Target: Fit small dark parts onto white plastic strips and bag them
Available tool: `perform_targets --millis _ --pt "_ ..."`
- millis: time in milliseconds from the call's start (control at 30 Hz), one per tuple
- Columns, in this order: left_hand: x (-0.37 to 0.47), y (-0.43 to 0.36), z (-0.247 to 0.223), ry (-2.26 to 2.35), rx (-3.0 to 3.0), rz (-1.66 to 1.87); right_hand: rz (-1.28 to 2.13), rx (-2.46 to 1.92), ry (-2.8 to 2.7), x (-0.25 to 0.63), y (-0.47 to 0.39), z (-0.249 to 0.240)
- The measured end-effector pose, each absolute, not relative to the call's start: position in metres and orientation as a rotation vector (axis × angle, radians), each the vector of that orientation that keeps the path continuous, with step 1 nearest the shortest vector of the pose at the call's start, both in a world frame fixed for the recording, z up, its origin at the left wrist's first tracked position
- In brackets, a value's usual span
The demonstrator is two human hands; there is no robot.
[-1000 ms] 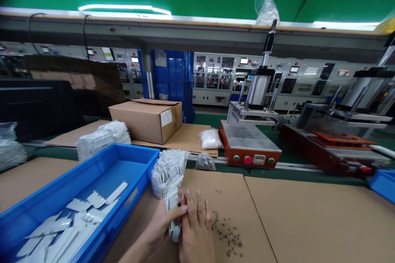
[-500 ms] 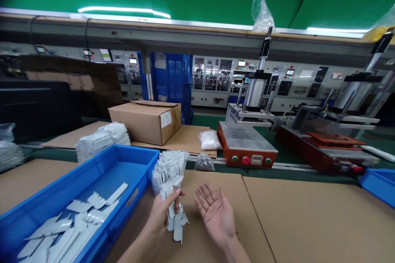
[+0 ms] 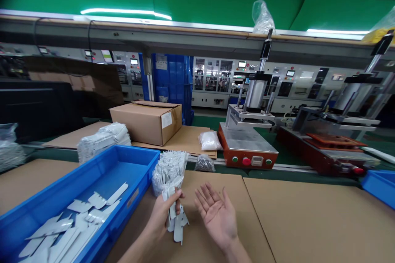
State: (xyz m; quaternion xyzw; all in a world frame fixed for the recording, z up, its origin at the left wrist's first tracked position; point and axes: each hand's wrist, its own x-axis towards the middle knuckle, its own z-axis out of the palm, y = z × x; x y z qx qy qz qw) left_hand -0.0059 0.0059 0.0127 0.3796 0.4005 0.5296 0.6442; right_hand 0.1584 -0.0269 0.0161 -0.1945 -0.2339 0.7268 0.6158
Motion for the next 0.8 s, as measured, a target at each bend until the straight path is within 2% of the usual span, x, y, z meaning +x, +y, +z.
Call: perform_targets --millis 633,800 --pt "-0.006 0.004 0.012 0.922 0.844 1.179 1.629 -0.415 -0.644 0.155 -0.031 0.0" --pt "-0.005 0.005 0.013 0.927 0.726 1.161 1.408 -0.584 -0.659 0.16 -0.021 -0.004"
